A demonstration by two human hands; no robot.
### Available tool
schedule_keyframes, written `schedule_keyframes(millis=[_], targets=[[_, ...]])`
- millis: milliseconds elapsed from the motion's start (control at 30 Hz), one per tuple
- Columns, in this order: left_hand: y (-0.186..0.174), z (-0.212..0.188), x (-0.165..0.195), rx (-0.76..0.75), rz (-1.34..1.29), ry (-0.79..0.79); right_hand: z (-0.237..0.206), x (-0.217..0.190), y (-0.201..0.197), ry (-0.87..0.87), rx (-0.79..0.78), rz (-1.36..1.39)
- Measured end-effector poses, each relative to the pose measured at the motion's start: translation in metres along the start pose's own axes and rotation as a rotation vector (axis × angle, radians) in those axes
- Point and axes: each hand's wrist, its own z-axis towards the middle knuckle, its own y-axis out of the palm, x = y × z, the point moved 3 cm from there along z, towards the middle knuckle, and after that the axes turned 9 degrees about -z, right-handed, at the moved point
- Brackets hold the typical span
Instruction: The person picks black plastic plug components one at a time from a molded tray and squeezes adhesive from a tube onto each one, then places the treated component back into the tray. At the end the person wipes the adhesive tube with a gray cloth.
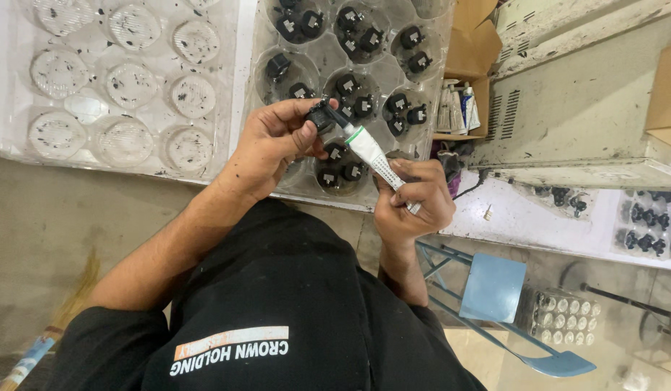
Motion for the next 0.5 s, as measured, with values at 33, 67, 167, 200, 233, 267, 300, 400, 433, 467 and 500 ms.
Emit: schedule_keyframes(millis=[33, 67, 167, 200, 233, 267, 300, 400, 433, 467, 500], targets=[[0.0, -0.001, 0.0, -0.003, -0.006, -0.003, 0.001, 0.0, 0.0, 0.01, -0.006, 0.009], [0.0, -0.001, -0.001, -0.007, -0.012, -0.007, 0.001, 0.0, 0.0, 0.02, -0.01, 0.016], [-0.002, 0.0, -0.004, 0.007, -0.036, -0.032, 0.002, 0.003, -0.003, 0.027, -0.026, 0.017], [-0.003, 0.001, -0.005, 0.018, -0.045, -0.041, 0.002, 0.004, -0.004, 0.026, -0.032, 0.015], [-0.006, 0.004, -0.002, 0.038, 0.016, 0.023, 0.001, 0.006, -0.005, 0.043, -0.02, 0.027], [-0.009, 0.009, 0.002, 0.059, 0.077, 0.087, 0.0, 0.008, -0.006, 0.061, -0.008, 0.038], [-0.013, 0.014, 0.008, 0.08, 0.138, 0.152, -0.002, 0.01, -0.008, 0.078, 0.003, 0.051], [-0.032, 0.025, 0.041, 0.173, 0.622, 0.38, -0.007, 0.016, -0.017, 0.116, 0.089, 0.026], [-0.038, 0.028, 0.052, 0.188, 0.759, 0.409, -0.008, 0.018, -0.02, 0.122, 0.086, 0.012], [-0.043, 0.028, 0.058, 0.203, 0.897, 0.44, -0.008, 0.02, -0.022, 0.127, 0.083, 0.0], [-0.046, 0.028, 0.06, 0.215, 0.993, 0.398, -0.008, 0.022, -0.024, 0.131, 0.078, -0.013]])
